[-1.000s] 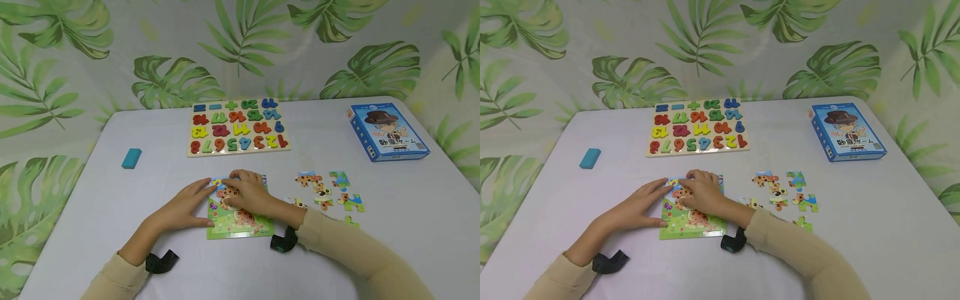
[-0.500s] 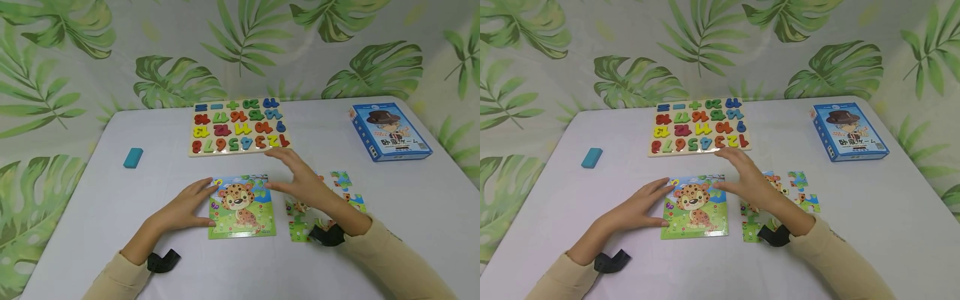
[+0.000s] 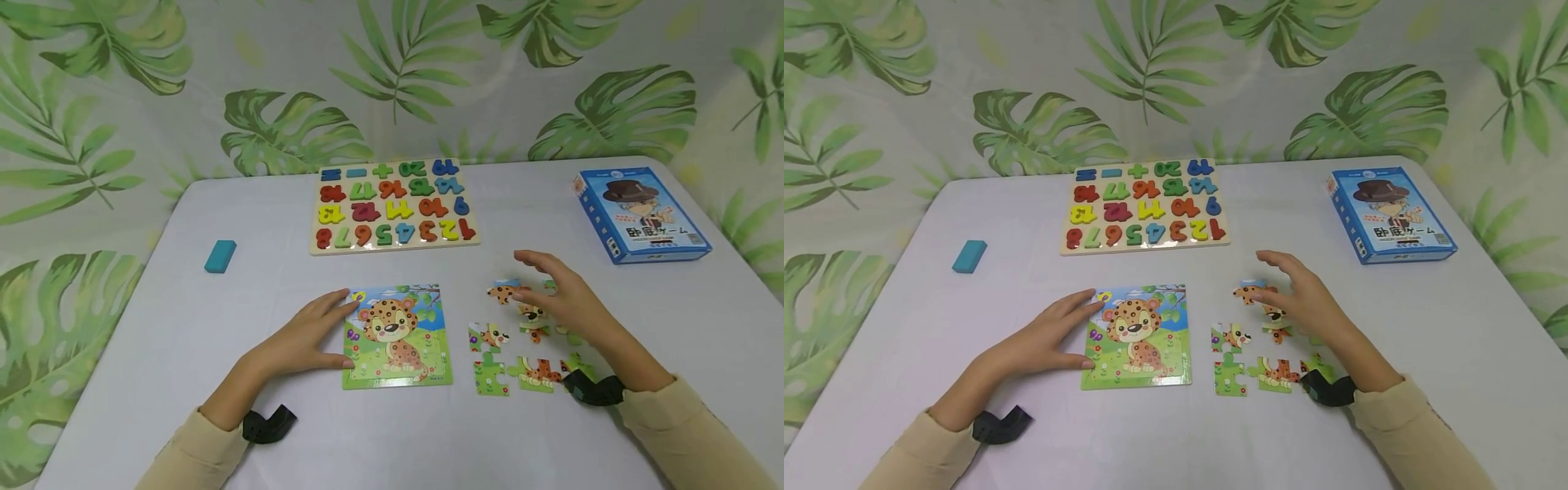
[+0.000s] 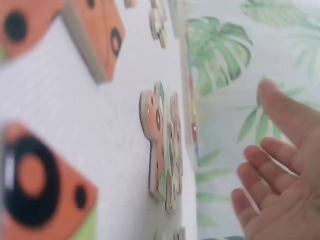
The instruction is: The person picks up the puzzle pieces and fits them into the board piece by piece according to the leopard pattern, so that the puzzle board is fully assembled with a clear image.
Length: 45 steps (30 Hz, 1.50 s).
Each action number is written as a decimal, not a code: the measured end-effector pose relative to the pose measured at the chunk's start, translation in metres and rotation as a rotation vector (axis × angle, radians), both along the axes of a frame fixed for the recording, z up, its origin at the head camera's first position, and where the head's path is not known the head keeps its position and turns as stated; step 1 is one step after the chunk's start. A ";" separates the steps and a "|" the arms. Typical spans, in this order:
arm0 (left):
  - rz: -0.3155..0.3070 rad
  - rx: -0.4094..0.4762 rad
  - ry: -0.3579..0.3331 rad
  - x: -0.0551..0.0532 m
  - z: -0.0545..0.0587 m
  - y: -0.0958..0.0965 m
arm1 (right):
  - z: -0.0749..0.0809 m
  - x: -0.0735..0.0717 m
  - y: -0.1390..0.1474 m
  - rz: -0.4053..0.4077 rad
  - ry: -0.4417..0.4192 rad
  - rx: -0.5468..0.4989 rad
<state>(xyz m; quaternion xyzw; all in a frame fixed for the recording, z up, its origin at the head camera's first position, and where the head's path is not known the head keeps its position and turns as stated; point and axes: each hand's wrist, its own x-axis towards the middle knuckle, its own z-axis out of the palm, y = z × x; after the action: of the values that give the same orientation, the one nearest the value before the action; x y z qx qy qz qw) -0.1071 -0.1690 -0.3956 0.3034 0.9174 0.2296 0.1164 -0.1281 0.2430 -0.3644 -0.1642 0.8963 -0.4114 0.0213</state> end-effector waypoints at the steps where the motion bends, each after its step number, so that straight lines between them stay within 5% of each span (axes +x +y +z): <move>1: -0.001 0.001 0.003 0.000 -0.001 0.000 | -0.004 -0.001 0.003 -0.005 -0.016 0.000; 15: 0.009 0.028 -0.003 -0.001 -0.004 -0.001 | -0.034 -0.009 0.020 0.040 -0.082 0.108; 33: 0.019 0.035 -0.028 0.000 -0.003 -0.001 | -0.033 -0.010 0.016 0.076 0.139 0.218; 45: 0.016 0.040 -0.026 0.000 -0.004 -0.001 | -0.025 -0.006 0.013 0.076 0.024 0.215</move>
<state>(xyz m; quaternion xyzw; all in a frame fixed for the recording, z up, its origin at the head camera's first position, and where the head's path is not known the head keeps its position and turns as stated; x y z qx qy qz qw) -0.1070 -0.1699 -0.3993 0.2956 0.9134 0.2529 0.1201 -0.1342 0.2564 -0.3891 -0.1996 0.9285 -0.3101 0.0436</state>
